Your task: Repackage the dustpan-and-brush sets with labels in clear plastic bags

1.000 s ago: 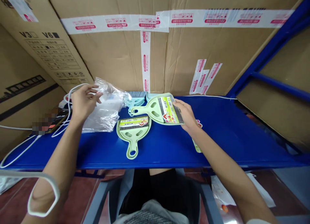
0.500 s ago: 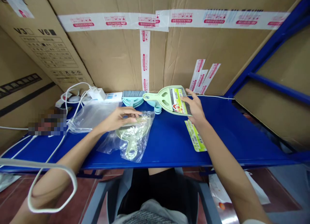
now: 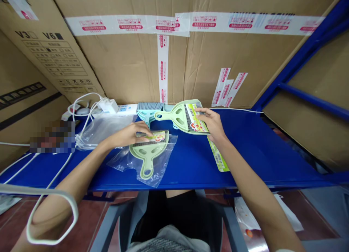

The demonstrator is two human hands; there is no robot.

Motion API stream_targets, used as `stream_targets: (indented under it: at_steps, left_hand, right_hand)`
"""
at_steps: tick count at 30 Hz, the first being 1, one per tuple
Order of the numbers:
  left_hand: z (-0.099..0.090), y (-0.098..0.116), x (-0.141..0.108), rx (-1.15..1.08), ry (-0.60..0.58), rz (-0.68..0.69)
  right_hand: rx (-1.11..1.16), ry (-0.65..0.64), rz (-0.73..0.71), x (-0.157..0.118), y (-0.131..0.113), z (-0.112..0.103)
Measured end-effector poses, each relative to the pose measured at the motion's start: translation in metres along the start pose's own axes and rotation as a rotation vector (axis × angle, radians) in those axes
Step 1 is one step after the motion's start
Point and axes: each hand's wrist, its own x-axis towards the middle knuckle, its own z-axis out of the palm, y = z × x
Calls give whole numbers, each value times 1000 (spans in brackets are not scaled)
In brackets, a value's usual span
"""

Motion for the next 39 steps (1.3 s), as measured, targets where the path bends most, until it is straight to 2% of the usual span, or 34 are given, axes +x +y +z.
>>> stream_targets:
  at_steps: [8, 15, 21, 26, 33, 39]
  left_hand:
    - [5, -4, 2, 22, -14, 14]
    - [0, 24, -1, -1, 38, 70]
    - [1, 39, -1, -4, 93, 83]
    - [6, 46, 0, -97, 125, 128]
    - [25, 55, 4, -107, 183, 286]
    - [29, 54, 7, -94, 243, 347]
  right_hand:
    - [-39, -20, -19, -3, 3, 3]
    - [-170, -139, -50, -2, 3, 0]
    - [-192, -208, 10, -2, -13, -8]
    - [-262, -349, 81, -4, -22, -11]
    - [-234, -505, 220, -18, -15, 7]
    - [-212, -625, 191, -35, -4, 27]
